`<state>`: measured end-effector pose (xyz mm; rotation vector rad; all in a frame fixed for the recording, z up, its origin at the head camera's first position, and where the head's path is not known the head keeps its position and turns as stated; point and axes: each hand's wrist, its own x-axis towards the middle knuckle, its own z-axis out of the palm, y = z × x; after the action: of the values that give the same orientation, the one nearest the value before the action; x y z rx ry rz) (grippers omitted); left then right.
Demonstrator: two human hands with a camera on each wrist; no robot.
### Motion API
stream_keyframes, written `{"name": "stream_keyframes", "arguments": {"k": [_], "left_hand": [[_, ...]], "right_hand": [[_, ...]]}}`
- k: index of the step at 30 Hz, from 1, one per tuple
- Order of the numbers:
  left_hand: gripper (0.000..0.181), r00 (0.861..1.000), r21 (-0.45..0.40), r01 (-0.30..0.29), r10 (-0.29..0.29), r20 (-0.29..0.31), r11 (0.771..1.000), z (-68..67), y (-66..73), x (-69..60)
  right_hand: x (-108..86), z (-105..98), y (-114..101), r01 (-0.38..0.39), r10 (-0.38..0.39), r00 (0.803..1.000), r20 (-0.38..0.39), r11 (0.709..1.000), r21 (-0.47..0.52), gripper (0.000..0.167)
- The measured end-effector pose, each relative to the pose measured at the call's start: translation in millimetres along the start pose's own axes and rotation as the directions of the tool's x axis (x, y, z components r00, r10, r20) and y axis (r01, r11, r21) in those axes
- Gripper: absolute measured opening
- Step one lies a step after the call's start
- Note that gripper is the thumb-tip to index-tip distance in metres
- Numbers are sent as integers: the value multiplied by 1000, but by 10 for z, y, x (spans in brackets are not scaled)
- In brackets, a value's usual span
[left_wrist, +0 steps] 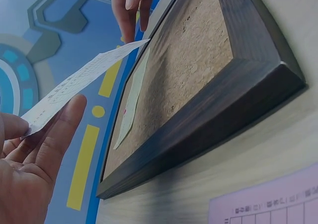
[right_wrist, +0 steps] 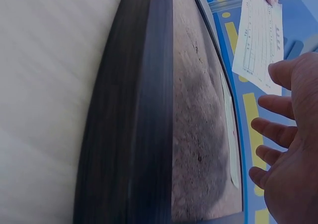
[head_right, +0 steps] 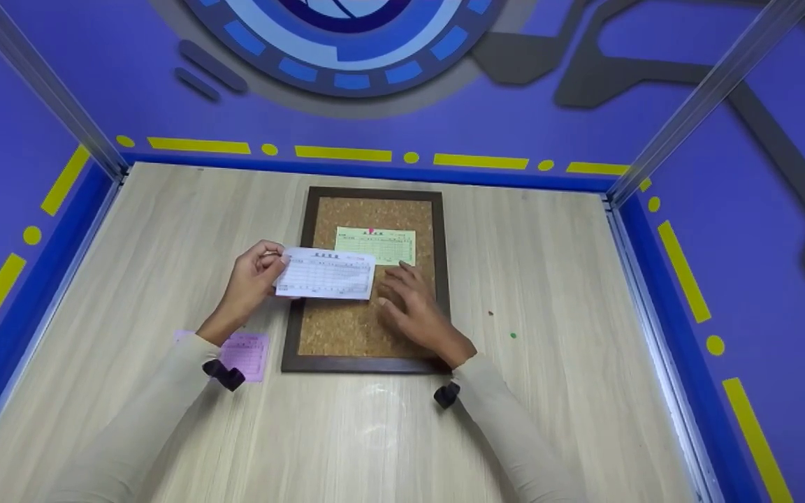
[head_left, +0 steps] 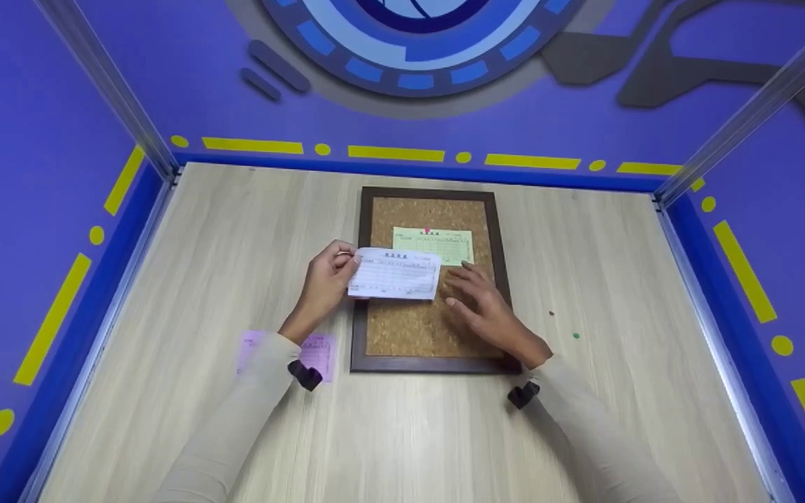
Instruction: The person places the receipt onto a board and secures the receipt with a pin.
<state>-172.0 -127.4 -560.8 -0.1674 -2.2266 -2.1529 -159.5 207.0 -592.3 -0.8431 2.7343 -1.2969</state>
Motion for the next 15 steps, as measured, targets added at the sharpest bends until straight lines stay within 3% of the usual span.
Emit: {"name": "stream_keyframes", "arguments": {"k": [6,15], "left_hand": [[9,1000,-12,2,-2,16,1000,40,12,-18],[7,1000,-10,-30,30,3,999,116,-12,10]], "right_hand": [[27,14,-25,-40,40,999,22,999,1,45],[61,39,-10,-66,68,997,-27,996,60,33]]}}
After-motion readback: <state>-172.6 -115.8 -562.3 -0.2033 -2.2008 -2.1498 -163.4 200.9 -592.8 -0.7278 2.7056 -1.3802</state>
